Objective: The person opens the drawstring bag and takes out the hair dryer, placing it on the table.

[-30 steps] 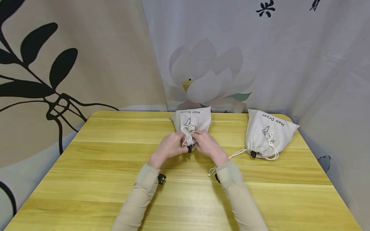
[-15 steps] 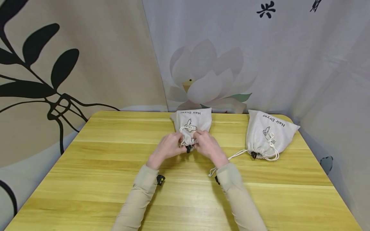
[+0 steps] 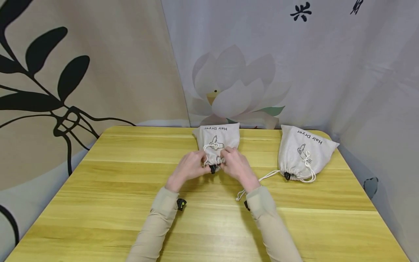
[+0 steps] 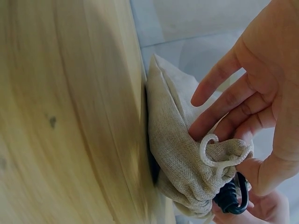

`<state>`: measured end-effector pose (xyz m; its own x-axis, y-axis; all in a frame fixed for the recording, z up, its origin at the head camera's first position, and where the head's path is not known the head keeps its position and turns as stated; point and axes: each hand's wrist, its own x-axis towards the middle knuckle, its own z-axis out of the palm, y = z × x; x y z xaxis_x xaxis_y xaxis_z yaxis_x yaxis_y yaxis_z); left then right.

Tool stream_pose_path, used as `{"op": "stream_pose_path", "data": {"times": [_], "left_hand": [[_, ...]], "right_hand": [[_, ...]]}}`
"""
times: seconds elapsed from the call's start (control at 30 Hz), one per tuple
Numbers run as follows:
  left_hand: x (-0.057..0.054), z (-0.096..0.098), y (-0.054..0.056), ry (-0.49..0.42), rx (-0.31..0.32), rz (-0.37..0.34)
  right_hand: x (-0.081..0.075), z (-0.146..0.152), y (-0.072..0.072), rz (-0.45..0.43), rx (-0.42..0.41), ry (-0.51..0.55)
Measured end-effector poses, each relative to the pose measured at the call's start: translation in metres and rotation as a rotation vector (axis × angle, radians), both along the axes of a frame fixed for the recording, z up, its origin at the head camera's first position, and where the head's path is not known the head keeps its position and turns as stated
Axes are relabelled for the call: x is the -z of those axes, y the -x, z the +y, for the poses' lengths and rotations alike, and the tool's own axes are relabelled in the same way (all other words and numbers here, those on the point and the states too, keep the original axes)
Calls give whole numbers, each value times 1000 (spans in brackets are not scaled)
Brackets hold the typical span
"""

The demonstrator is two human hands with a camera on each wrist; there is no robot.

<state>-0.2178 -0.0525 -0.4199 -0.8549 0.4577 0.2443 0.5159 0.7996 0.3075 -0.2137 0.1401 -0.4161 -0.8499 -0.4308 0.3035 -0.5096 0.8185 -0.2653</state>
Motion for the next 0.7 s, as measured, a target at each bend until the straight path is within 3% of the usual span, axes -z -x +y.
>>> {"op": "stream_pose_path", "data": {"times": [0.7], "left_hand": [[-2, -8, 2, -20, -24, -3]], "right_hand": [[-4, 5, -2, -40, 83, 1]]}}
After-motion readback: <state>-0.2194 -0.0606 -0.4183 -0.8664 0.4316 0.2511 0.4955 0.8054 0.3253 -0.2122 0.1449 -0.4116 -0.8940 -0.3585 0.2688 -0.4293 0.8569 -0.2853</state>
